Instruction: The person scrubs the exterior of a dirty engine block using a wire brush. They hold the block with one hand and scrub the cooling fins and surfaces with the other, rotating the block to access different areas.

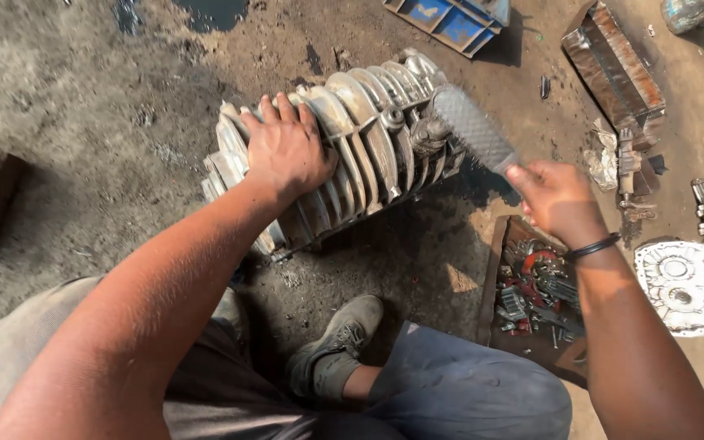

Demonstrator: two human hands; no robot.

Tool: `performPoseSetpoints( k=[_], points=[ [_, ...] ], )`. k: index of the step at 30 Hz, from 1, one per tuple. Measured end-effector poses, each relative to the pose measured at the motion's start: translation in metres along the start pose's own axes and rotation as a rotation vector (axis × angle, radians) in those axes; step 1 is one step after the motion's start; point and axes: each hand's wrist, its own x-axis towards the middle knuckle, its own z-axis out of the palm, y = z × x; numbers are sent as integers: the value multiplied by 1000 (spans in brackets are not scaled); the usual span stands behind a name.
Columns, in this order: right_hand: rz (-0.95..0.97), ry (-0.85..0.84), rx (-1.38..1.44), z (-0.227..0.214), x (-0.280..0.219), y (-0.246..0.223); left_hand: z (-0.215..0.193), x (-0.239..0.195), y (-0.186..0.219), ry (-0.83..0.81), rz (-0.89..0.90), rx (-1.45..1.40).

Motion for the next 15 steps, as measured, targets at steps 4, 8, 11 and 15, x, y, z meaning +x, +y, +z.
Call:
performPoseSetpoints(
  k=[4, 8, 11, 15],
  points=[
    [-63, -43, 61, 20, 23, -23, 2, 3, 0, 23, -2, 8],
    [-120, 7, 19, 24, 52, -61, 1, 2, 0, 28, 4, -21],
    [-106, -73, 48, 14, 44, -23, 9, 2, -4, 90, 19, -46],
    [-9, -70, 38, -15, 10, 64, 13, 8, -5, 95, 34, -35]
  ],
)
